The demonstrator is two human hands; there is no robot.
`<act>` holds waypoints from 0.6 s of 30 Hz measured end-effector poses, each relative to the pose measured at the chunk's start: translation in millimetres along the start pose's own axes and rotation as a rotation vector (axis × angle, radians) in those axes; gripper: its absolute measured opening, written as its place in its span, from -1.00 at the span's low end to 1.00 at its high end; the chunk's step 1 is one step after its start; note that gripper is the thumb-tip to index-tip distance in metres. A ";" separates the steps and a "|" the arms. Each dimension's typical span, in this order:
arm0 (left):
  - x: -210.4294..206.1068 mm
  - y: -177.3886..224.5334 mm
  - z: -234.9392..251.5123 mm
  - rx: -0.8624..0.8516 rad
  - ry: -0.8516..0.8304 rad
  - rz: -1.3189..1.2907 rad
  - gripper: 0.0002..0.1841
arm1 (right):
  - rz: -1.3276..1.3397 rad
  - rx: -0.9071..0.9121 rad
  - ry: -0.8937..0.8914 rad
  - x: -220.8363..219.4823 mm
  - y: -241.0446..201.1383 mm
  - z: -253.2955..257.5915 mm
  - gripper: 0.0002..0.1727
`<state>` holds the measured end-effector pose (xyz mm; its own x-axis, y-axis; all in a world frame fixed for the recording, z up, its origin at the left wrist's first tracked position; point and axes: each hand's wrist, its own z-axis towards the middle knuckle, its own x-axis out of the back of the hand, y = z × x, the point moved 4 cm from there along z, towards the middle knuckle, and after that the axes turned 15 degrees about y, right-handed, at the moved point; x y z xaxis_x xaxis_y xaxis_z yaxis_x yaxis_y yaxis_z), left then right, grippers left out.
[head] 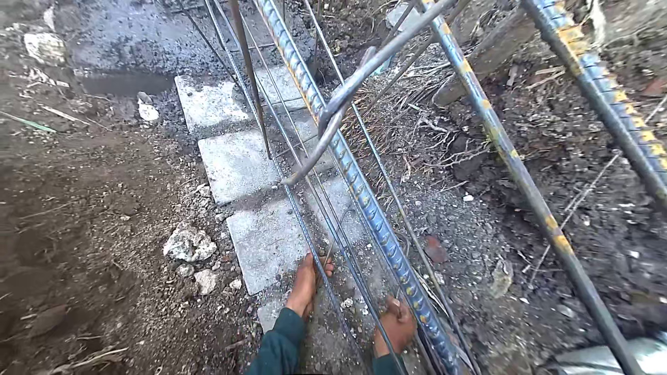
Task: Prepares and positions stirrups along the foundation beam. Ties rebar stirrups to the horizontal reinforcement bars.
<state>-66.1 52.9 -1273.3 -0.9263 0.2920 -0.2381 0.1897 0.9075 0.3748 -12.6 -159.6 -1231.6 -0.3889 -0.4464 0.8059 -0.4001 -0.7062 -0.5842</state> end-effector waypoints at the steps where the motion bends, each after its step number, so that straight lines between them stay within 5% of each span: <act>1: 0.6 -0.1 -0.8 -0.006 0.031 0.010 -0.45 | -0.024 0.026 -0.021 -0.4 -0.8 0.2 -0.66; 4: 6.8 2.9 -14.6 -0.067 0.223 0.132 -0.68 | -0.090 0.100 -0.144 -0.4 -8.4 -1.9 -0.61; 9: 26.2 -9.3 -25.6 -0.138 0.403 0.362 -0.54 | -0.102 0.095 -0.180 0.8 -18.7 -8.9 -0.63; 18: 18.4 -24.7 -25.7 -0.131 0.203 0.038 -0.70 | -0.047 0.064 -0.070 3.6 -26.6 7.7 -0.66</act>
<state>-96.3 28.1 -1264.0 -0.9683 0.2464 -0.0419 0.1939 0.8464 0.4959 3.0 -146.6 -1212.5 -0.3112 -0.4475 0.8384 -0.3615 -0.7601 -0.5399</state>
